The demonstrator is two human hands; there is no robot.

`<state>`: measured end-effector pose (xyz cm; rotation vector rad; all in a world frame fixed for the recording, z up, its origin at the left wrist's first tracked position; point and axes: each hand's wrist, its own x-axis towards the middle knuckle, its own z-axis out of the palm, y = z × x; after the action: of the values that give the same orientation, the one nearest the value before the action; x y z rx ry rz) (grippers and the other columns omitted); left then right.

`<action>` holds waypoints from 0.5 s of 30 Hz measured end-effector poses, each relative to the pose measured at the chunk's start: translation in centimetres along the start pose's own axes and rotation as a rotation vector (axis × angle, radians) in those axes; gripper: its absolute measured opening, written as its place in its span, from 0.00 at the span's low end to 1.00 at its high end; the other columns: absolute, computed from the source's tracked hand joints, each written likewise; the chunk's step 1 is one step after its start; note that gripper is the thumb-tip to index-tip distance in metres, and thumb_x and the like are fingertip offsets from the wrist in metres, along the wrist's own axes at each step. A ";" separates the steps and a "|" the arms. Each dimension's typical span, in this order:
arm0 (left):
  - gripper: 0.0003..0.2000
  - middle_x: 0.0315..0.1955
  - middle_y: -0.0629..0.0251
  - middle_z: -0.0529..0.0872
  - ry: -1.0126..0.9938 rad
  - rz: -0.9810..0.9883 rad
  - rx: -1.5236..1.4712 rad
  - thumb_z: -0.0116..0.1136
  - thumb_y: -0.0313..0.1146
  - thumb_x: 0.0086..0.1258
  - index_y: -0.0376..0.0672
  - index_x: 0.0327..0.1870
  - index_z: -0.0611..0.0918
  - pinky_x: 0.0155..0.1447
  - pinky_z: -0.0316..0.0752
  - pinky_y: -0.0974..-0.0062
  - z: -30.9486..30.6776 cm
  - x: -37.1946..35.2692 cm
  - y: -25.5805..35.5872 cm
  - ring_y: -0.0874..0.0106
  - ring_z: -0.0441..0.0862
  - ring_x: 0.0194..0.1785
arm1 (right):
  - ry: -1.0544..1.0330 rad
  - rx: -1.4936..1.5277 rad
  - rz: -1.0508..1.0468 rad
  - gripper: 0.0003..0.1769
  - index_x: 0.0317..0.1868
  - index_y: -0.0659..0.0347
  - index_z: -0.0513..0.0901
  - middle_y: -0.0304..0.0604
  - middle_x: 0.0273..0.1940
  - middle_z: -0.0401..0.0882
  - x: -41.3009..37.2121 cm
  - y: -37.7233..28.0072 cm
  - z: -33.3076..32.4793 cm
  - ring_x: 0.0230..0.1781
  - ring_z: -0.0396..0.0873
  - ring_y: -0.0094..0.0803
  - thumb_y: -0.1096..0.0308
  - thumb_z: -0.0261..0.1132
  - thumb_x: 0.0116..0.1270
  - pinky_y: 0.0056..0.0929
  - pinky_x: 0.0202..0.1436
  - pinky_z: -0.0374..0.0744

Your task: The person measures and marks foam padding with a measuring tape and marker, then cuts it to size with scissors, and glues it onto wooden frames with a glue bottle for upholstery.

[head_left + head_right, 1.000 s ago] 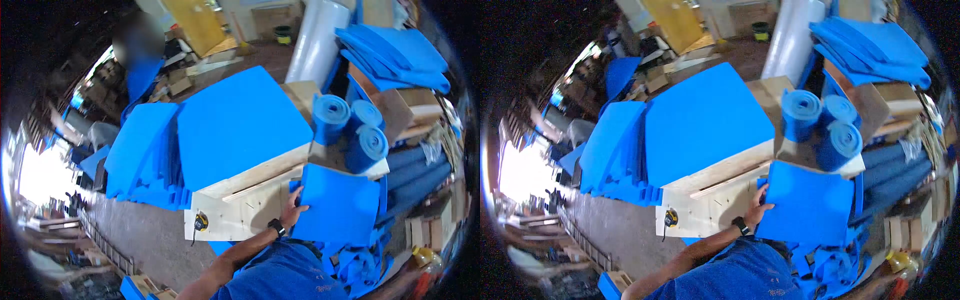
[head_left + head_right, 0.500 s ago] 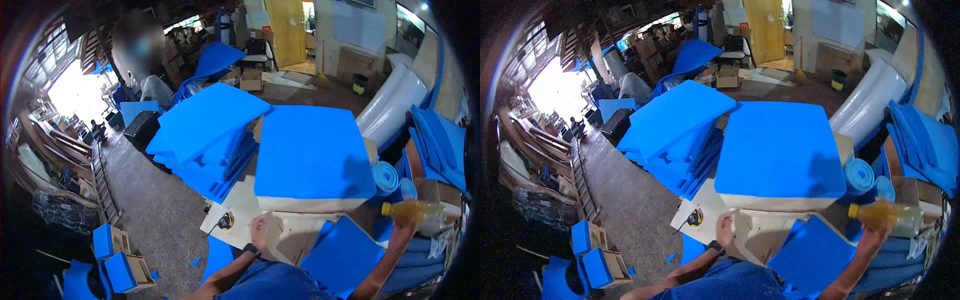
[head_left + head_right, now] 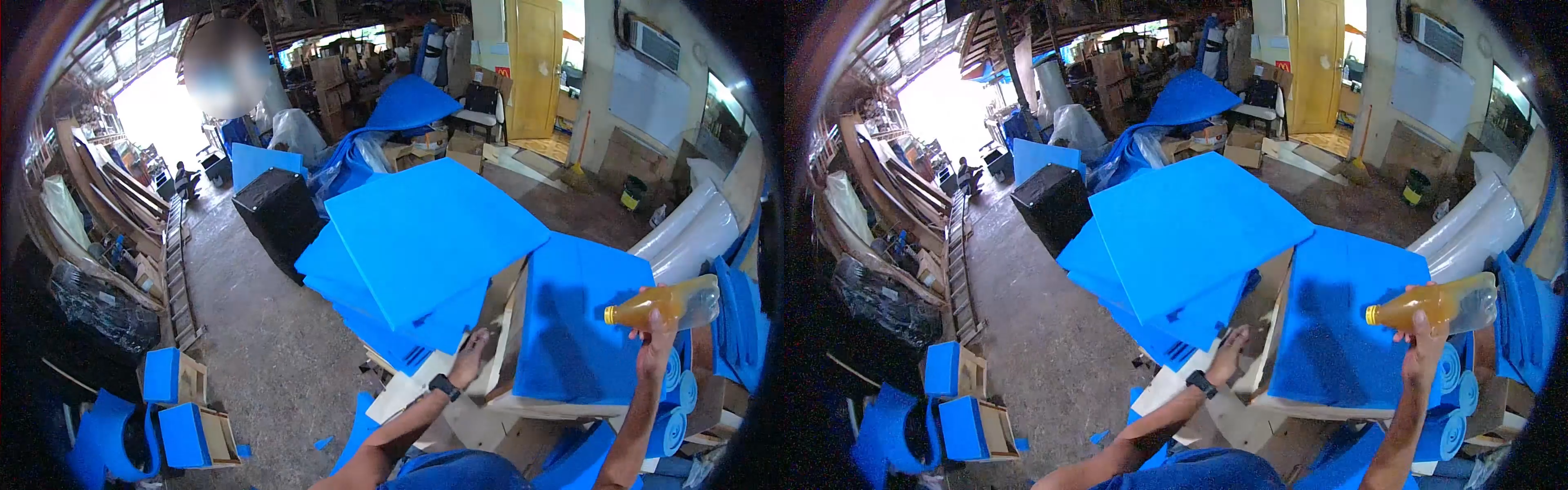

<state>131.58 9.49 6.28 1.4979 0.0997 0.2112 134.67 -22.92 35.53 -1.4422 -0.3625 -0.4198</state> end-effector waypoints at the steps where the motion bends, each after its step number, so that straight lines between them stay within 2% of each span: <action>1: 0.29 0.73 0.53 0.73 -0.033 -0.082 -0.035 0.50 0.50 0.84 0.38 0.76 0.70 0.76 0.64 0.69 0.7 0.4 2.0 0.65 0.69 0.75 | 0.019 0.032 0.029 0.35 0.71 0.64 0.69 0.50 0.56 0.82 0.2 -0.1 0.6 0.31 0.79 0.25 0.56 0.69 0.71 0.22 0.25 0.77; 4: 0.31 0.73 0.51 0.73 -0.009 -0.055 -0.256 0.50 0.52 0.84 0.34 0.76 0.70 0.79 0.60 0.67 3.0 1.5 6.0 0.64 0.69 0.76 | 0.044 0.064 0.089 0.30 0.67 0.64 0.73 0.48 0.53 0.83 0.7 -0.2 1.8 0.29 0.78 0.24 0.56 0.69 0.72 0.23 0.25 0.78; 6: 0.33 0.73 0.51 0.73 0.004 -0.029 -0.248 0.50 0.54 0.83 0.31 0.75 0.69 0.79 0.59 0.67 3.5 2.8 9.5 0.63 0.69 0.76 | 0.058 -0.024 0.109 0.23 0.60 0.63 0.77 0.45 0.48 0.84 1.9 1.0 0.3 0.29 0.78 0.24 0.59 0.69 0.72 0.25 0.26 0.79; 8: 0.28 0.59 0.61 0.75 0.024 0.090 -0.244 0.51 0.53 0.84 0.34 0.67 0.73 0.67 0.65 0.68 4.9 5.3 10.8 0.68 0.70 0.61 | 0.030 -0.112 0.125 0.22 0.58 0.63 0.77 0.43 0.44 0.83 3.3 0.8 1.0 0.30 0.79 0.24 0.62 0.72 0.69 0.26 0.26 0.81; 9: 0.22 0.46 0.72 0.77 0.073 0.211 -0.240 0.52 0.51 0.84 0.37 0.59 0.76 0.55 0.72 0.69 5.4 7.0 11.0 0.74 0.72 0.46 | 0.033 -0.133 0.101 0.23 0.58 0.63 0.78 0.43 0.43 0.83 4.0 0.9 1.4 0.30 0.80 0.24 0.62 0.73 0.68 0.27 0.27 0.82; 11: 0.35 0.66 0.54 0.78 0.081 0.039 -0.236 0.52 0.59 0.81 0.31 0.71 0.72 0.70 0.68 0.64 5.1 9.7 12.9 0.64 0.76 0.68 | 0.030 -0.144 0.111 0.24 0.57 0.63 0.78 0.42 0.42 0.83 4.8 1.2 2.3 0.29 0.80 0.24 0.62 0.74 0.67 0.28 0.27 0.83; 13: 0.33 0.63 0.57 0.80 0.292 0.100 -0.596 0.52 0.59 0.80 0.35 0.68 0.74 0.62 0.72 0.65 7.3 11.6 16.0 0.64 0.79 0.62 | 0.022 -0.118 0.164 0.25 0.57 0.64 0.78 0.41 0.42 0.83 5.6 1.6 2.8 0.28 0.79 0.25 0.60 0.75 0.67 0.28 0.28 0.83; 14: 0.31 0.63 0.59 0.80 0.150 0.004 -0.818 0.53 0.59 0.80 0.38 0.68 0.74 0.63 0.75 0.64 6.5 13.0 16.8 0.64 0.81 0.60 | 0.020 -0.106 0.166 0.25 0.57 0.64 0.78 0.42 0.42 0.83 5.9 1.7 3.1 0.27 0.79 0.25 0.60 0.75 0.67 0.28 0.28 0.83; 15: 0.31 0.63 0.59 0.80 0.189 0.034 -0.881 0.54 0.58 0.80 0.38 0.68 0.74 0.63 0.76 0.64 6.9 13.6 18.6 0.64 0.81 0.60 | 0.016 -0.090 0.172 0.25 0.57 0.64 0.78 0.42 0.42 0.83 6.1 1.9 3.3 0.27 0.79 0.25 0.60 0.75 0.67 0.28 0.28 0.83</action>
<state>144.83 6.56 26.20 0.6009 0.1123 0.3668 140.92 -19.85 37.13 -1.5435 -0.2065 -0.3119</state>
